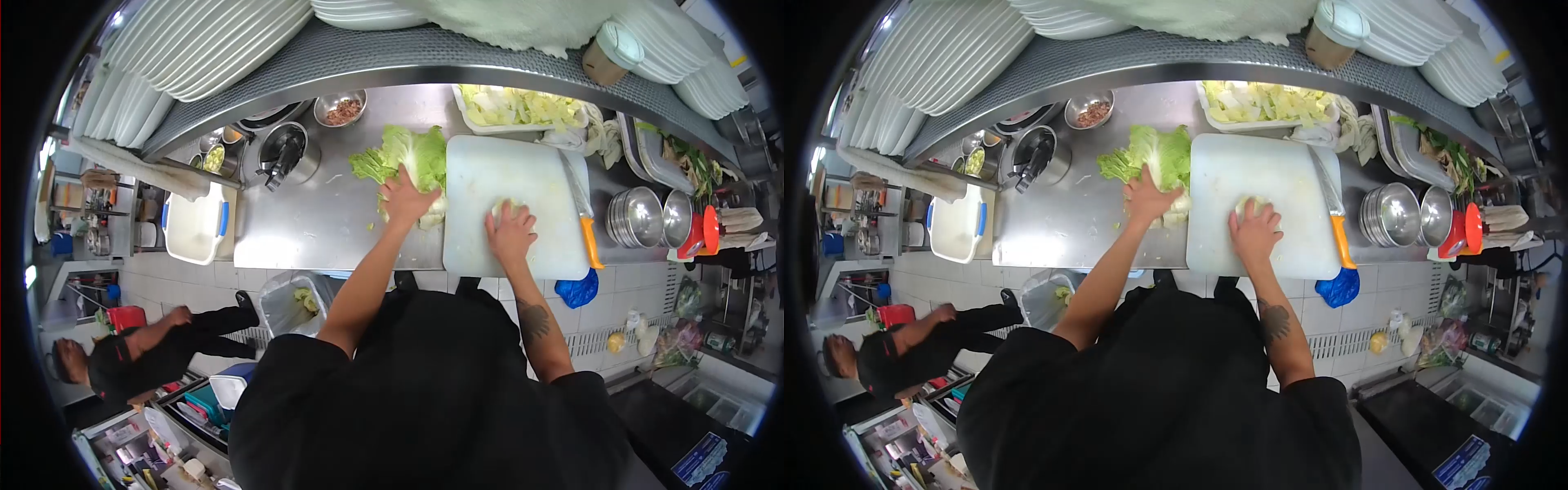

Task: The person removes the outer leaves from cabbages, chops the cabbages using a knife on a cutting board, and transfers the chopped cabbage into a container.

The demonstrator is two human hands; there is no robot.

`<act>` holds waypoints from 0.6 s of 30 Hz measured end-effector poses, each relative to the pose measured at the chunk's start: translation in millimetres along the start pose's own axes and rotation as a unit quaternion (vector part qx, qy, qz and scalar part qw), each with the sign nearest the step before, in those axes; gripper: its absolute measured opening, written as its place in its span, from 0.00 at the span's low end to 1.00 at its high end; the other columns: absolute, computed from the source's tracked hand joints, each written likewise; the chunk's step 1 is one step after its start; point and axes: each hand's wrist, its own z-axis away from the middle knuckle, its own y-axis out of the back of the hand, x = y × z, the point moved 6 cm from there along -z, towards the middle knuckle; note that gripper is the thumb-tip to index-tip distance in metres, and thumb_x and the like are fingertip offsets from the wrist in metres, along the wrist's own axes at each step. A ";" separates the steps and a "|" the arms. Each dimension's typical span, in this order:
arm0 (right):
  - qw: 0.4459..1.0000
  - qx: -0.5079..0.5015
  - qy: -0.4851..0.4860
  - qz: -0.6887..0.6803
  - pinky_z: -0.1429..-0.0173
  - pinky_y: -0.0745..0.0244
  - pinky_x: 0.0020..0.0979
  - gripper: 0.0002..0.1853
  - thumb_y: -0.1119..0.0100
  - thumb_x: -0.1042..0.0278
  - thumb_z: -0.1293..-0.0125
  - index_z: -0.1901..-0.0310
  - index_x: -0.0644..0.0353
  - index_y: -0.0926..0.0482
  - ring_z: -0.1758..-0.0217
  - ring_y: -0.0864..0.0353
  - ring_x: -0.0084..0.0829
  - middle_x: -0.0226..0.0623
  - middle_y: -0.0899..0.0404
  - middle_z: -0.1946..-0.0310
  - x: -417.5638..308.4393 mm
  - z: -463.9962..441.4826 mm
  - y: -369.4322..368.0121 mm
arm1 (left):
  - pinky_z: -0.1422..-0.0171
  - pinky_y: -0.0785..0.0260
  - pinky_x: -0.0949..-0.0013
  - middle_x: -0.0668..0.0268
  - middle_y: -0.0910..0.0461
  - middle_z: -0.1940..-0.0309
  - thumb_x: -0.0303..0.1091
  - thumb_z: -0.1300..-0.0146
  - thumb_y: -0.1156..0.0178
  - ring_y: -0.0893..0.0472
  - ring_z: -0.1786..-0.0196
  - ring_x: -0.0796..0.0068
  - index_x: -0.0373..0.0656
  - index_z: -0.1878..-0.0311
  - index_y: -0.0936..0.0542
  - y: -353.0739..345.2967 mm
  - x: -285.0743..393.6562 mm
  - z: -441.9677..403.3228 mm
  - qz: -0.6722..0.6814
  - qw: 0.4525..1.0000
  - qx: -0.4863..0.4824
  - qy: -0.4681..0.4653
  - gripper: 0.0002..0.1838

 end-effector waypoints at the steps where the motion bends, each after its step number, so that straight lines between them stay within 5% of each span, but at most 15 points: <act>1: 0.999 0.017 0.034 -0.038 0.50 0.26 0.60 0.26 0.42 0.47 0.37 0.41 0.52 0.27 0.39 0.30 0.56 0.49 0.31 0.43 2.1 -2.2 -12.2 | 0.30 0.44 0.38 0.43 0.41 0.33 0.57 0.53 0.27 0.41 0.30 0.40 0.45 0.21 0.52 -2.1 2.7 -3.3 0.002 1.000 -0.003 -0.001 0.62; 6: 0.977 0.011 0.124 -0.174 0.53 0.21 0.46 0.14 0.36 0.67 0.44 0.58 0.60 0.26 0.55 0.20 0.49 0.46 0.27 0.58 45.8 -12.4 -15.8 | 0.31 0.39 0.41 0.45 0.39 0.33 0.51 0.56 0.24 0.37 0.31 0.42 0.43 0.22 0.54 -14.4 -6.3 -10.9 -0.035 0.999 -0.014 -0.019 0.64; 7: 0.975 -0.036 0.100 -0.196 0.51 0.22 0.49 0.15 0.35 0.67 0.45 0.57 0.62 0.25 0.56 0.20 0.52 0.48 0.26 0.56 50.1 -19.3 -12.5 | 0.31 0.38 0.43 0.44 0.39 0.34 0.50 0.55 0.25 0.36 0.32 0.42 0.43 0.22 0.53 -12.0 -9.1 -10.3 -0.017 0.999 -0.024 -0.014 0.62; 13: 0.934 0.170 0.181 -0.257 0.50 0.23 0.45 0.23 0.25 0.64 0.50 0.56 0.67 0.22 0.54 0.21 0.55 0.53 0.21 0.62 44.7 -125.1 67.7 | 0.40 0.29 0.54 0.45 0.26 0.43 0.41 0.46 0.31 0.24 0.44 0.48 0.41 0.29 0.38 7.1 -41.5 -54.0 0.130 0.985 0.065 -0.097 0.42; 14: 0.932 0.212 0.188 -0.226 0.48 0.24 0.45 0.25 0.25 0.62 0.49 0.53 0.67 0.21 0.53 0.21 0.53 0.53 0.20 0.60 40.0 -158.8 78.0 | 0.45 0.26 0.56 0.47 0.23 0.47 0.41 0.44 0.33 0.22 0.49 0.51 0.41 0.32 0.35 10.2 -52.0 -67.8 0.153 0.976 0.084 -0.126 0.38; 15: 0.952 0.135 0.146 -0.233 0.40 0.25 0.42 0.29 0.26 0.56 0.45 0.47 0.68 0.21 0.45 0.20 0.54 0.55 0.19 0.49 33.8 -194.3 93.4 | 0.50 0.23 0.58 0.50 0.20 0.52 0.40 0.42 0.35 0.19 0.53 0.55 0.41 0.34 0.32 16.7 -61.3 -72.9 0.175 0.967 0.101 -0.157 0.33; 18: 0.950 0.179 0.221 -0.133 0.39 0.26 0.42 0.30 0.33 0.51 0.38 0.43 0.68 0.24 0.42 0.22 0.52 0.55 0.23 0.42 -3.3 -248.6 132.1 | 0.60 0.25 0.57 0.62 0.21 0.58 0.45 0.36 0.40 0.19 0.60 0.62 0.44 0.30 0.36 58.2 -83.9 -52.8 0.364 0.930 -0.037 0.011 0.34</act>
